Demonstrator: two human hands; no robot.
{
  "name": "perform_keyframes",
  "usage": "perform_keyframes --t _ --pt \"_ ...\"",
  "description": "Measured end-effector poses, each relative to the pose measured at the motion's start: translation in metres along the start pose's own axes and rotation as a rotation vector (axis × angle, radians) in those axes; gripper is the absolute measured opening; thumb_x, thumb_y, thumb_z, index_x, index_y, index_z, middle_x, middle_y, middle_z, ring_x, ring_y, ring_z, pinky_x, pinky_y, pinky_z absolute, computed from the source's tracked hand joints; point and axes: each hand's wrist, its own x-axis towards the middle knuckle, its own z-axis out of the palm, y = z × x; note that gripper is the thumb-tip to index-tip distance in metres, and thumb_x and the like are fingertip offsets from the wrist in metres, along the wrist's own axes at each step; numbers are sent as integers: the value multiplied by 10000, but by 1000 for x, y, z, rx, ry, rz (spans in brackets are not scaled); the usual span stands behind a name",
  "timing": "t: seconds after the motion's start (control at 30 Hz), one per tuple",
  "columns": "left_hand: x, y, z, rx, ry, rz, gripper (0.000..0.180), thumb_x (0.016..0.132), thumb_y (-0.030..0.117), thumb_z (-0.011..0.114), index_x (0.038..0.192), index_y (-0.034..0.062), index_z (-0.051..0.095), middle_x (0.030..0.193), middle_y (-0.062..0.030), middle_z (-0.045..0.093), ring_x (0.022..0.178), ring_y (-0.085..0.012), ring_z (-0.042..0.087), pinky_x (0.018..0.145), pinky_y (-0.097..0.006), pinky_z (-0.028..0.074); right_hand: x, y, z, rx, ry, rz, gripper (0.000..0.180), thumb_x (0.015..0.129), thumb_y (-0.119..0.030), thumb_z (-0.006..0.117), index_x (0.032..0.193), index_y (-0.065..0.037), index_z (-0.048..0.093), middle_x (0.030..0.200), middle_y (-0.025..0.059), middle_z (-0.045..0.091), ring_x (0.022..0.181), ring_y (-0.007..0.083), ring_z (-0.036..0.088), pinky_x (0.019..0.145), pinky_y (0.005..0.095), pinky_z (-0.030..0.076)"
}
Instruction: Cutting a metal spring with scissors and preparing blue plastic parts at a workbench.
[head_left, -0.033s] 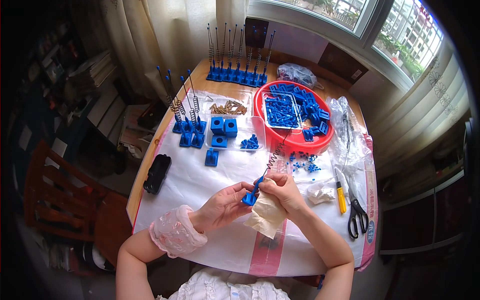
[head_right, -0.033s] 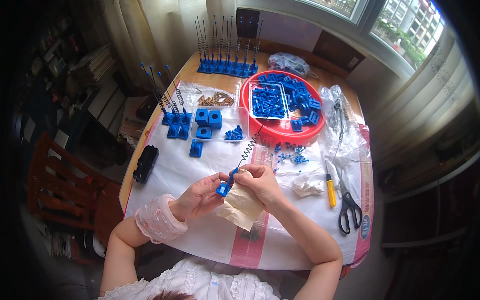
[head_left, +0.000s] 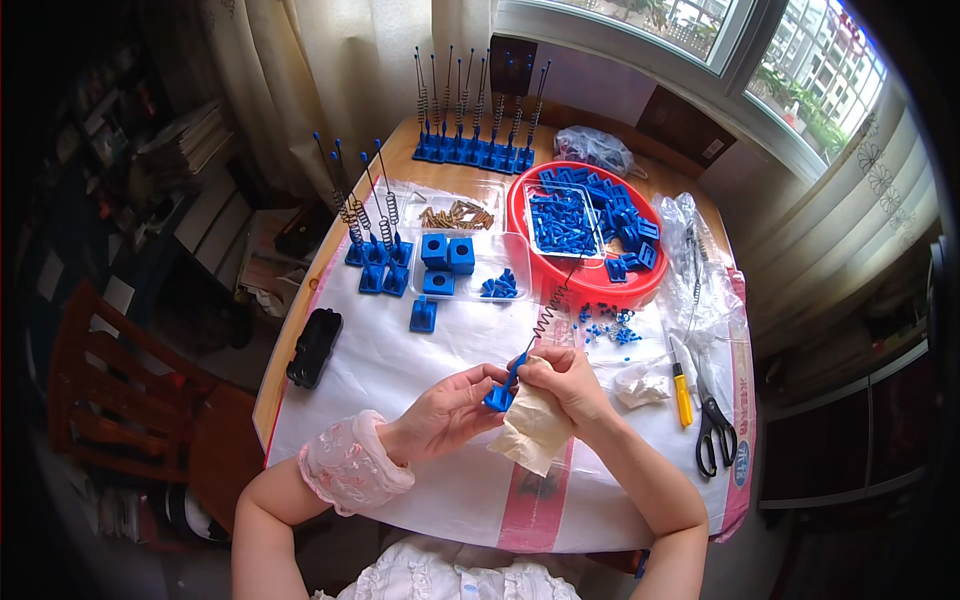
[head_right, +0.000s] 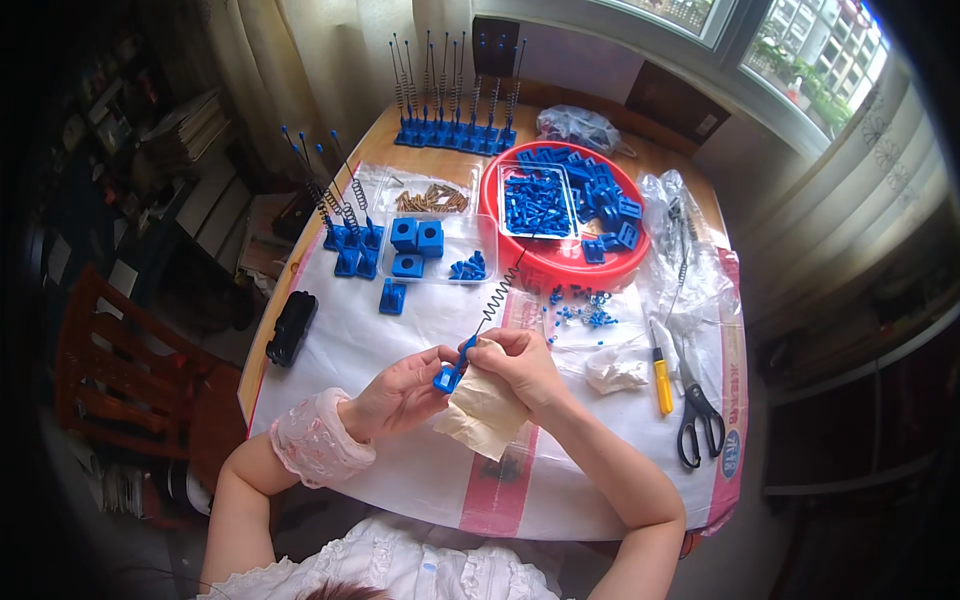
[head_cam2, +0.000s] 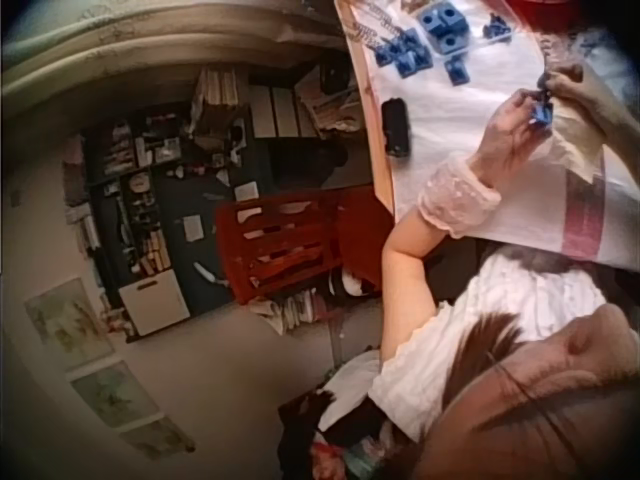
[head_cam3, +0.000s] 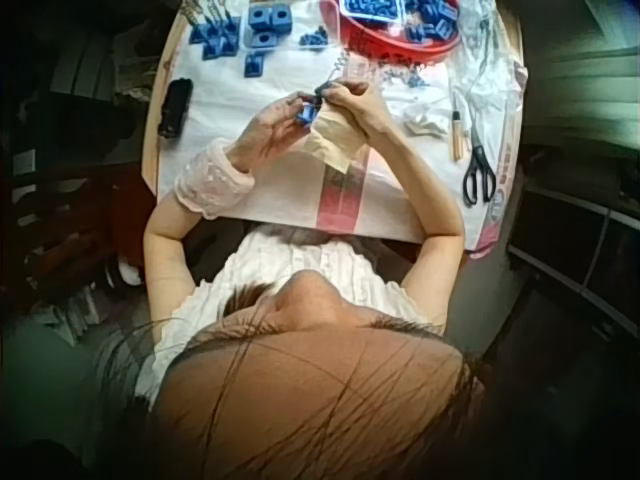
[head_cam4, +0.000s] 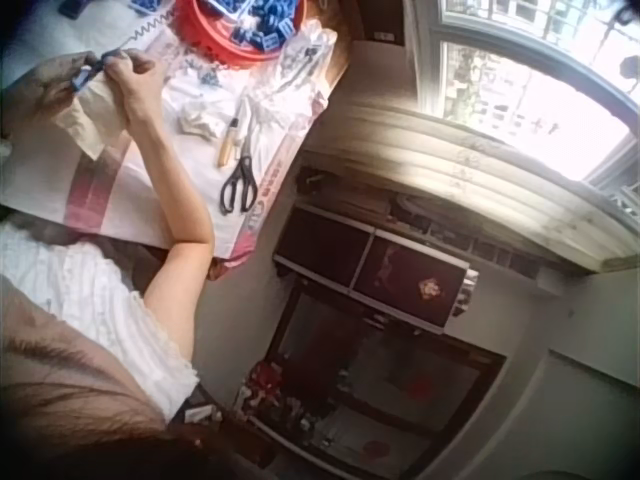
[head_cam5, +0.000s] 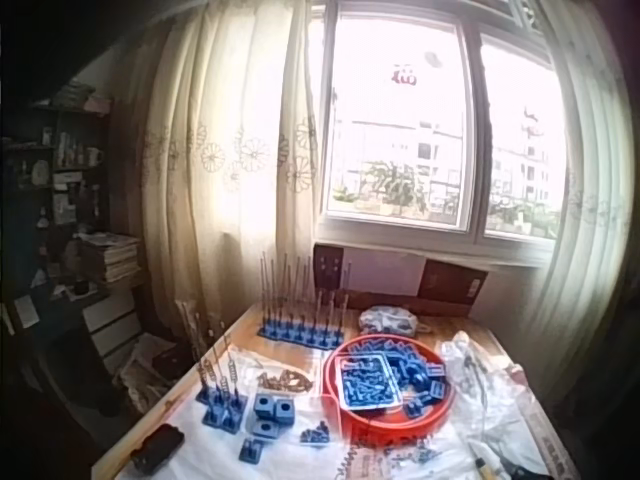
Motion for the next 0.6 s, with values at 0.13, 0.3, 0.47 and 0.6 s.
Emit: perform_keyframes --t 0.13,0.3,0.47,0.6 --pt "0 -2 0 50 -18 22 272 1027 188 508 1241 27 466 1163 -86 600 1065 -151 629 939 -281 526 1 2 -2 -17 6 7 232 856 -150 732 994 34 703 890 86 713 763 124 674 681 264 552" --pt "0 -1 -4 -18 2 -16 264 1032 184 494 1238 23 464 1144 -84 602 1048 -142 637 933 -273 541 -1 -3 1 10 -25 12 234 852 -127 711 1016 41 703 904 94 716 781 124 678 713 261 557" --pt "-1 1 0 -70 -8 -35 264 1034 186 486 1235 16 461 1128 -82 602 1019 -136 654 912 -255 561 -1 -1 -1 22 -53 -5 250 858 -118 699 1041 52 703 929 100 718 803 124 676 728 265 556" --pt "-1 2 0 -80 -15 -36 259 1035 182 485 1236 20 463 1132 -80 602 1011 -137 656 893 -250 566 -1 -1 0 29 -54 0 246 857 -115 696 1038 52 705 927 99 717 805 124 675 730 264 554"
